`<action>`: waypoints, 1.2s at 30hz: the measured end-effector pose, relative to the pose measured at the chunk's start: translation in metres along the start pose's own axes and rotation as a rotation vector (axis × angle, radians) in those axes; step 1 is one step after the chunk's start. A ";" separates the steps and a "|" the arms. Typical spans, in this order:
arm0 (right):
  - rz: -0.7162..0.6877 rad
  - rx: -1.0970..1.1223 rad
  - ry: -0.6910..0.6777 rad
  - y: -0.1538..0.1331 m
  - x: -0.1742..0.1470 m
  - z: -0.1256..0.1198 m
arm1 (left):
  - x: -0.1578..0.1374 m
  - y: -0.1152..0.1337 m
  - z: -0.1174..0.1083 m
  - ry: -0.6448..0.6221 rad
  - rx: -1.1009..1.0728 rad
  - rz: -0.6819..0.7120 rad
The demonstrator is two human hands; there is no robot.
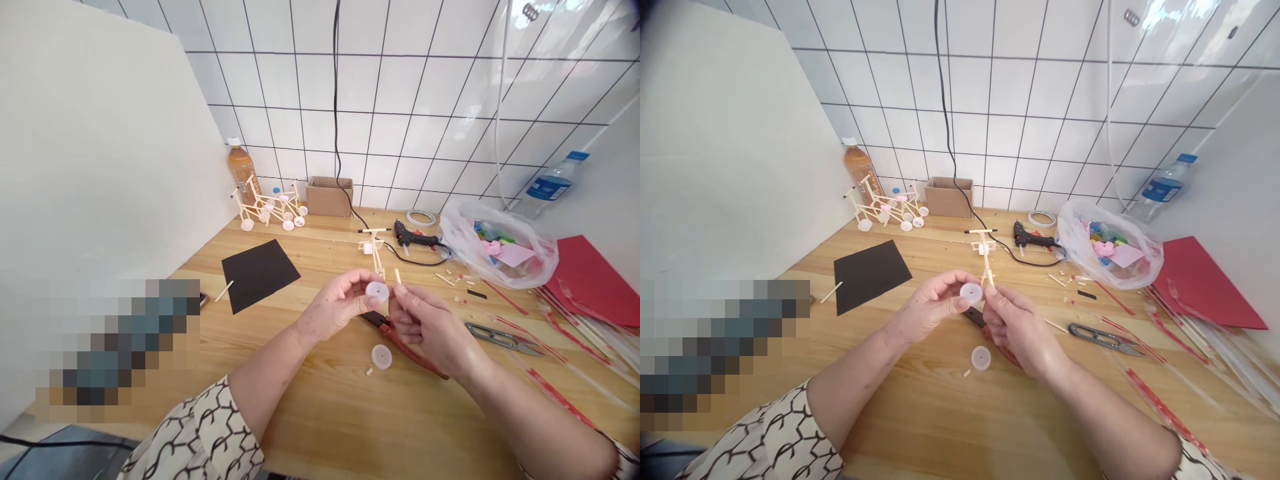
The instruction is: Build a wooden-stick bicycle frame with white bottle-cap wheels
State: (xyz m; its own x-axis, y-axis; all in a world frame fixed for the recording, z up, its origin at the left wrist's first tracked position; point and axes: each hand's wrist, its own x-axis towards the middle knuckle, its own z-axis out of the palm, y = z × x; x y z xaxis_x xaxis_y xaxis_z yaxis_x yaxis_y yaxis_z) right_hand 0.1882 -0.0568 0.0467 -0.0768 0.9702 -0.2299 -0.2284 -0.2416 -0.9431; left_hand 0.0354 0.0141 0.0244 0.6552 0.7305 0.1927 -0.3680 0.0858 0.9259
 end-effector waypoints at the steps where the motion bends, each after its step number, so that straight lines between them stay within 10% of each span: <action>1: -0.049 -0.087 0.028 -0.001 -0.001 0.001 | 0.000 0.001 -0.002 0.013 0.004 0.003; 18: -0.810 -1.422 0.183 0.002 -0.006 -0.011 | -0.001 0.003 -0.009 -0.056 -0.033 -0.026; 36: -0.898 -1.632 0.166 -0.003 -0.008 -0.013 | 0.000 0.003 -0.007 0.000 -0.118 -0.097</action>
State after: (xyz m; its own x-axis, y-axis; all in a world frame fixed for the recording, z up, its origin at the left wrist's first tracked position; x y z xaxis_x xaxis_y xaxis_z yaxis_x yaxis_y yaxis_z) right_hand 0.2018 -0.0632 0.0481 -0.3700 0.7966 0.4780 0.9003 0.4344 -0.0271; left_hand 0.0296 0.0185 0.0246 0.6916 0.7147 0.1040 -0.3776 0.2350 0.8957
